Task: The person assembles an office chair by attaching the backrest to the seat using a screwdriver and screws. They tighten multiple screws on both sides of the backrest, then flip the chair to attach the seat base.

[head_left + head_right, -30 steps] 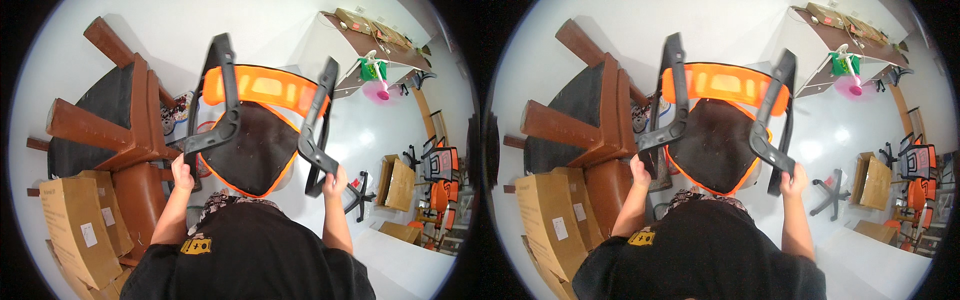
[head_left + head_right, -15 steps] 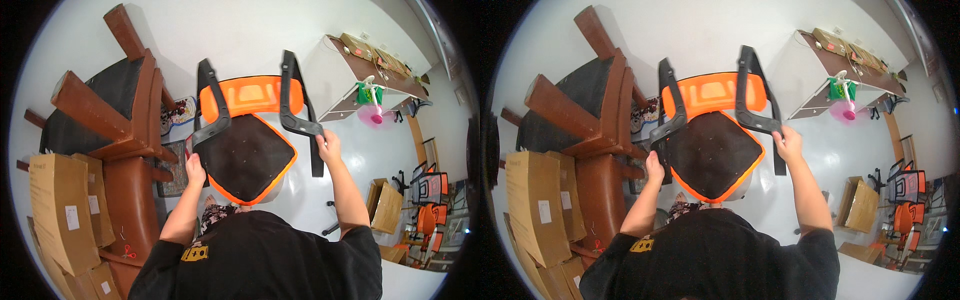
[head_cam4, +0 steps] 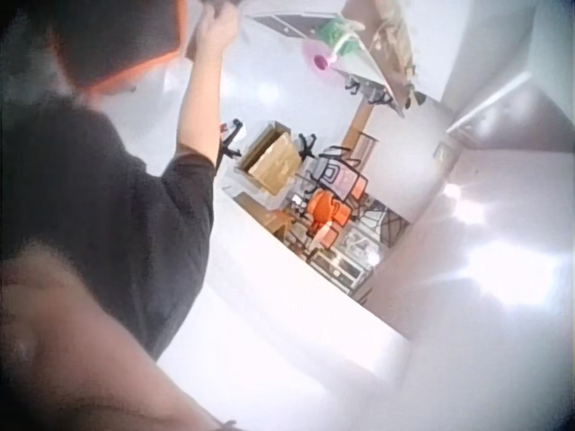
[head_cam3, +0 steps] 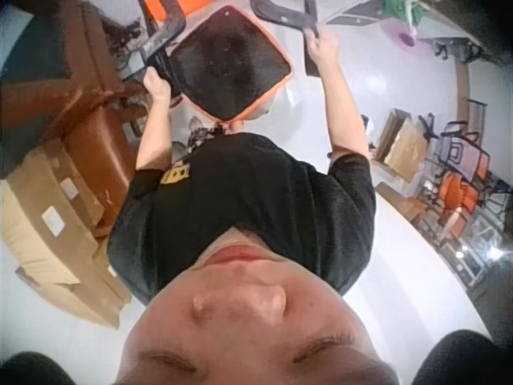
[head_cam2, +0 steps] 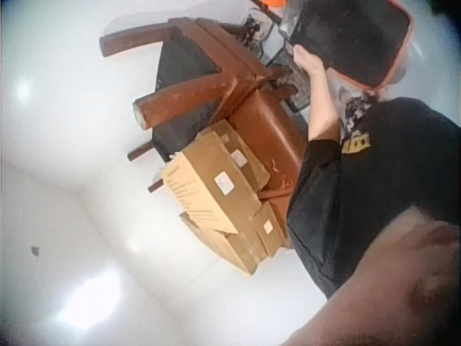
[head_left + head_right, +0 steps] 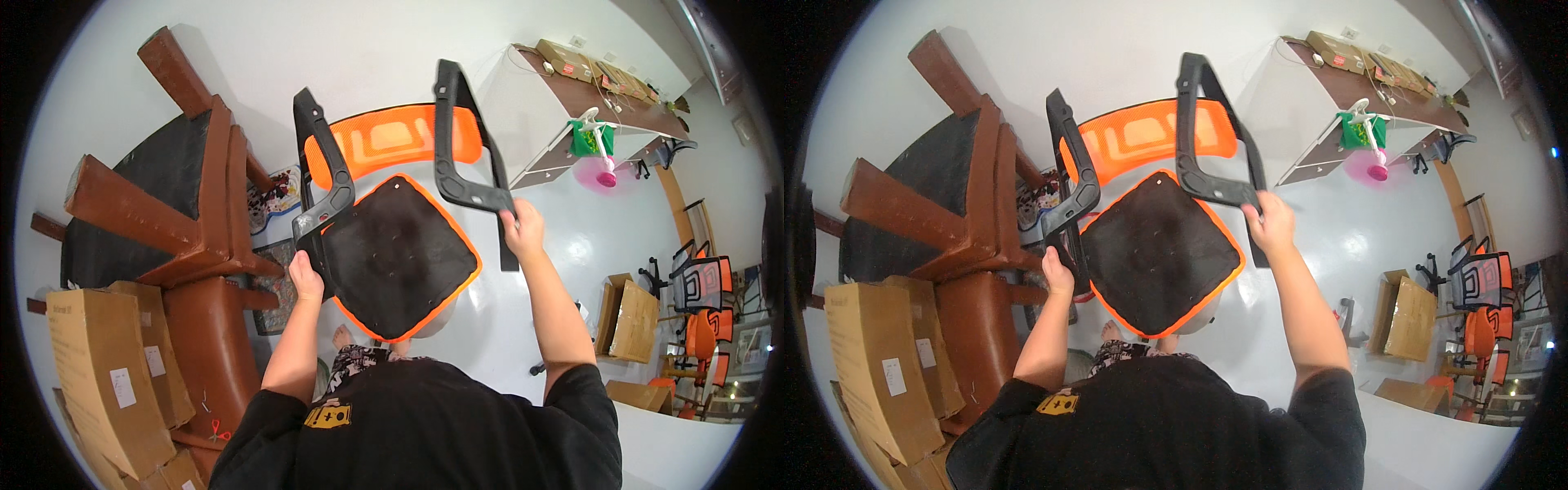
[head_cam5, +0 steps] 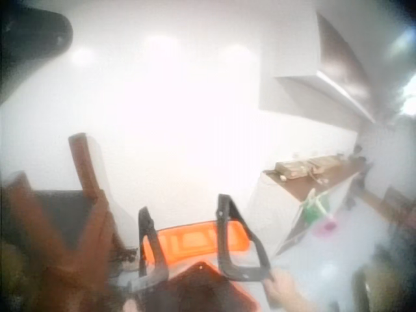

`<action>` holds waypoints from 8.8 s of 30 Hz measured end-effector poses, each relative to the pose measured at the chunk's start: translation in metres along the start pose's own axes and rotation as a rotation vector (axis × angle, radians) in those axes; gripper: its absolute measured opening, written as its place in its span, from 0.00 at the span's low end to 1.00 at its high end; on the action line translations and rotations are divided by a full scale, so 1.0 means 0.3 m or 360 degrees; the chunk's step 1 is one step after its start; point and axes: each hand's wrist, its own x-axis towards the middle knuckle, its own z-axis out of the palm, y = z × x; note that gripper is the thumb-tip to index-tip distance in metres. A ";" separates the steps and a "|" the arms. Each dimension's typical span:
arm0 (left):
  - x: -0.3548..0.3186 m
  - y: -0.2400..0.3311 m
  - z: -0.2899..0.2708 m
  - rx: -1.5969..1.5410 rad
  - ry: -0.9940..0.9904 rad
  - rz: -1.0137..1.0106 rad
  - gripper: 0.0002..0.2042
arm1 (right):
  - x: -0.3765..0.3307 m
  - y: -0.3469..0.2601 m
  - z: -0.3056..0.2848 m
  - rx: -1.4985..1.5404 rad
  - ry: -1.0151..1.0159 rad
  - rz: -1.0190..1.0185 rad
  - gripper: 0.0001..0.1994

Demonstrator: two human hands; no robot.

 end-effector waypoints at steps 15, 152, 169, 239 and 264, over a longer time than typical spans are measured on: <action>0.088 -0.007 0.193 0.0125 -0.0517 -0.0023 0.27 | -0.281 0.027 -0.226 -0.0010 -0.0012 0.0422 0.24; -1.105 -1.780 -0.254 0.0994 -0.0150 -0.1429 0.12 | -0.319 -1.633 1.626 0.1695 -0.2530 0.1500 0.14; -1.178 -1.950 -0.240 0.0876 -0.0160 -0.1341 0.14 | -0.792 -2.368 1.832 0.1160 -0.1211 -0.2278 0.19; 0.035 -0.337 0.583 0.0757 -0.1153 -0.0315 0.19 | -1.289 0.394 0.497 0.0641 -0.0586 0.2915 0.34; -0.114 -0.167 0.572 0.0648 -0.1474 0.0216 0.27 | -1.224 -0.001 0.588 0.1128 -0.0049 0.2399 0.17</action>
